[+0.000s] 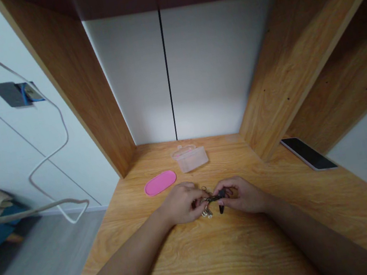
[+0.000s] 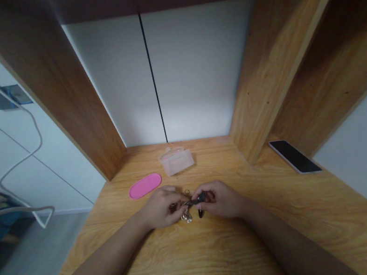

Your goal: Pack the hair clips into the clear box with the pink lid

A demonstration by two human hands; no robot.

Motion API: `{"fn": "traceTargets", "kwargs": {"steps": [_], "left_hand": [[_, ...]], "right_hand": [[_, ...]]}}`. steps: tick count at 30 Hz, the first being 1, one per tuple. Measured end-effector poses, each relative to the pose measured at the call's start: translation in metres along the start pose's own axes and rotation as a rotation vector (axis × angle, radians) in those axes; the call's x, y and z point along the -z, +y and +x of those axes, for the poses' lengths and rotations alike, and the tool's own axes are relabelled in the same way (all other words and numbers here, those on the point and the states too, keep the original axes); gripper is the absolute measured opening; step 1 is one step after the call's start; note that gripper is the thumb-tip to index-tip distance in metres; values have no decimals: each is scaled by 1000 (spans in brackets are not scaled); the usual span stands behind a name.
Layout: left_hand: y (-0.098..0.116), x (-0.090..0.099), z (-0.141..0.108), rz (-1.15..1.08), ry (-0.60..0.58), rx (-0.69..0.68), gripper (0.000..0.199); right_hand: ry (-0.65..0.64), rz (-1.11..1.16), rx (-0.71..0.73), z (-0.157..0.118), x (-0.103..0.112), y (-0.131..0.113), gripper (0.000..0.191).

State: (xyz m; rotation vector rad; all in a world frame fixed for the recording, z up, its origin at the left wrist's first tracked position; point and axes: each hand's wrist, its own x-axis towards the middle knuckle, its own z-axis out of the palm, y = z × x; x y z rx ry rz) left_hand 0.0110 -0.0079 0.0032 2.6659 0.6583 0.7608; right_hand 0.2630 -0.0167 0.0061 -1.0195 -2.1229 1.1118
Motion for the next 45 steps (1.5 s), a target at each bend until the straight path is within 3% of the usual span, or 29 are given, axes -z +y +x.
{"fn": "traceTargets", "kwargs": {"steps": [7,14,19,22,25,30,33,38,45], "left_hand": [[4,3,3,-20,-28,-35,23],[3,-1,2,-45,74,-47,22],[-1,-4,2,-108,195,96,23],[-5,-5,2,-119,244,207,22],[-8,-5,1,-90,265,265,20],[-8,-5,2,-85,294,294,20],[-7,-3,2,-90,275,297,21],[-4,-1,2,-113,212,294,23],[-2,-3,2,-114,182,275,23]], "right_hand": [[183,-83,112,2,-3,2,29],[223,-100,199,3,-7,0,23],[304,-90,148,4,-10,5,48],[341,-145,192,6,-6,8,35],[326,-227,300,7,0,8,18],[290,-316,496,7,0,9,16],[304,-345,462,7,-2,11,18],[209,-370,484,8,0,11,20],[235,-320,483,6,-4,0,27]]}}
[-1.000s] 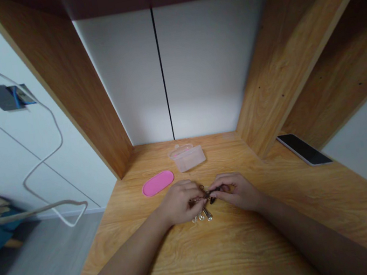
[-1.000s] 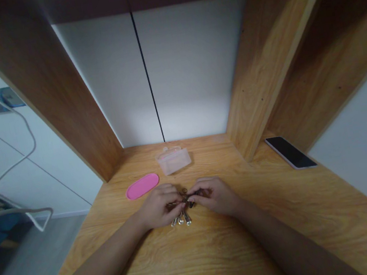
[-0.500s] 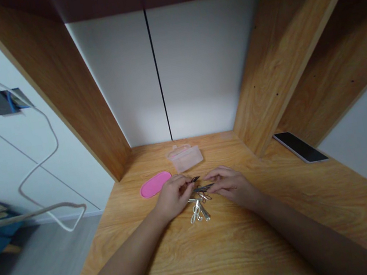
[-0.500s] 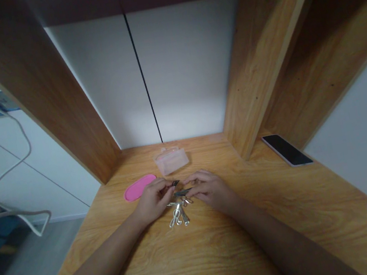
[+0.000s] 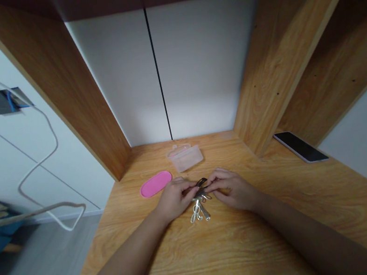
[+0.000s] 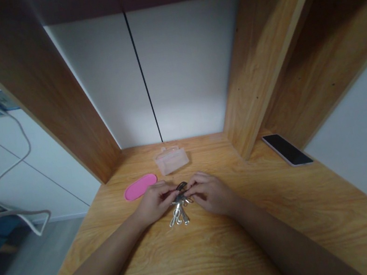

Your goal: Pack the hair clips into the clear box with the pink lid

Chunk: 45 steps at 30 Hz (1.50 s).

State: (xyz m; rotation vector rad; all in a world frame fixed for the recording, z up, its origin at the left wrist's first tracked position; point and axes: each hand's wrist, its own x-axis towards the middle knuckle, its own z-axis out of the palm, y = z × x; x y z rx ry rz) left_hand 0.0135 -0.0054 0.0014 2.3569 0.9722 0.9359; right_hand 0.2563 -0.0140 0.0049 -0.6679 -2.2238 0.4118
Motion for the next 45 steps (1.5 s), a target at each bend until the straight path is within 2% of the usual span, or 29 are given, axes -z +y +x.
{"fn": "traceTargets", "kwargs": {"steps": [3,7,10,14,25,29,33,40,42,45], "left_hand": [[-1,0,-1,19,12,43,24],[-1,2,-1,20,35,40,25],[-2,2,0,47,25,4,25],[-5,1,0,119,13,-40,26],[-9,-3,-1,197,7,-179,33],[-12,-4,-1,168,5,-176,34],[-12,-4,-1,108,25,-109,32],[-6,-4,0,-78,45,-11,25],[-4,-5,0,-112,43,15,23],[-3,-9,0,-245,68,126,25]], "right_hand": [[14,-2,-4,0,0,-3,32],[64,-90,-17,0,0,3,27],[153,-138,-119,-1,-1,7,19],[252,-137,-257,-1,-1,5,20],[274,-122,-407,-2,-4,4,16],[318,-94,-390,-2,-4,1,14],[353,-132,-348,-1,-5,-1,12],[383,-169,-158,6,-5,-10,12],[386,-160,-157,7,-6,-11,13],[371,-148,-186,5,-7,-9,13]]}}
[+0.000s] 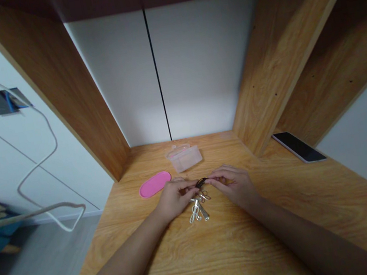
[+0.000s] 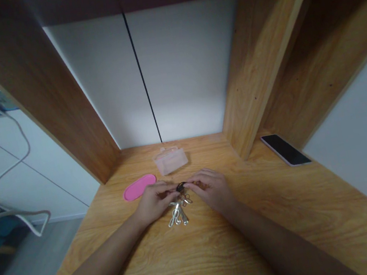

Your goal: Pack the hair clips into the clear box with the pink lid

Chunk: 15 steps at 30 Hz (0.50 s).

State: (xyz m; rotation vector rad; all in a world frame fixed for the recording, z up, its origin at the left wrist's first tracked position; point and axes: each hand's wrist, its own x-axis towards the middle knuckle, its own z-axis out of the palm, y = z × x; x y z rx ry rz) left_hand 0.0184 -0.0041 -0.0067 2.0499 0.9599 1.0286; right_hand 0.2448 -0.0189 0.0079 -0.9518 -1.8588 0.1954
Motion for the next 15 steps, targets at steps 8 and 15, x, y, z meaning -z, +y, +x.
{"fn": "traceTargets", "kwargs": {"steps": [8,15], "left_hand": [[-20,1,7,-159,387,238,36],[-29,18,10,3,610,306,30]], "right_hand": [[-145,-30,-198,-2,-1,7,21],[-193,-30,-245,-3,-5,11,21]]}}
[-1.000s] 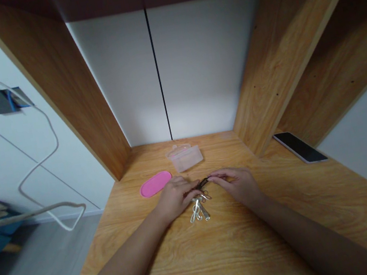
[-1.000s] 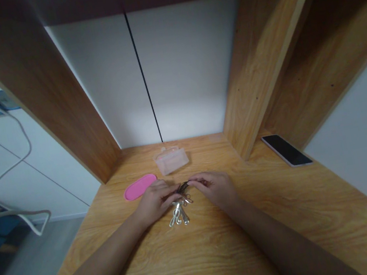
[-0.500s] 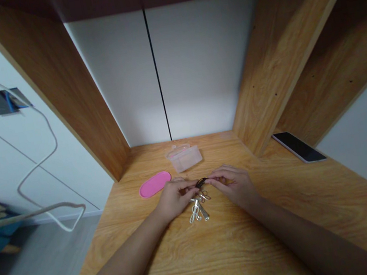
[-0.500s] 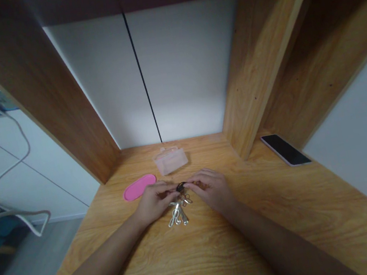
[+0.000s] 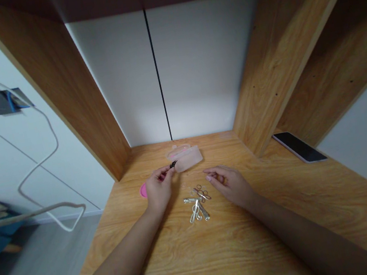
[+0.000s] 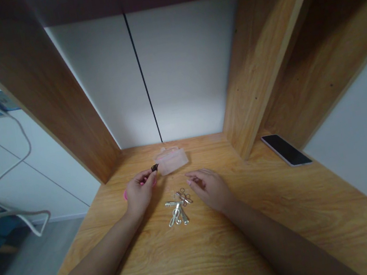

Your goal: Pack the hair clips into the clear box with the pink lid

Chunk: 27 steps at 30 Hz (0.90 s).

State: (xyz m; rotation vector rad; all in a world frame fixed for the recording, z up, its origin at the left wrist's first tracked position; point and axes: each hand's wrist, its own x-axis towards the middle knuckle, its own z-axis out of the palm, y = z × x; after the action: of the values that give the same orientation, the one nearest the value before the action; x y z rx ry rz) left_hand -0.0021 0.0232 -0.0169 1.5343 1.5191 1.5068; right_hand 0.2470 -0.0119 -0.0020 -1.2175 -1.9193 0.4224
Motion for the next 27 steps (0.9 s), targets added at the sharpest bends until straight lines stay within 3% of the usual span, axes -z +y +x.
{"fn": "traceTargets", "kwargs": {"steps": [5,8,15,20,27], "left_hand": [[7,7,3,248,-96,-406,14],[10,6,4,386,-172,-531,12],[5,-7,7,285,-289,-527,13],[5,-5,6,211,-319,-509,13],[12,-3,-2,276,-414,-576,10]], "right_hand": [[-39,-27,25,1,-1,1,21],[-56,-43,49,2,-1,2,23],[-58,-43,60,3,-4,3,22],[-18,-33,73,3,-2,5,22],[75,-43,81,3,-1,7,43]]}}
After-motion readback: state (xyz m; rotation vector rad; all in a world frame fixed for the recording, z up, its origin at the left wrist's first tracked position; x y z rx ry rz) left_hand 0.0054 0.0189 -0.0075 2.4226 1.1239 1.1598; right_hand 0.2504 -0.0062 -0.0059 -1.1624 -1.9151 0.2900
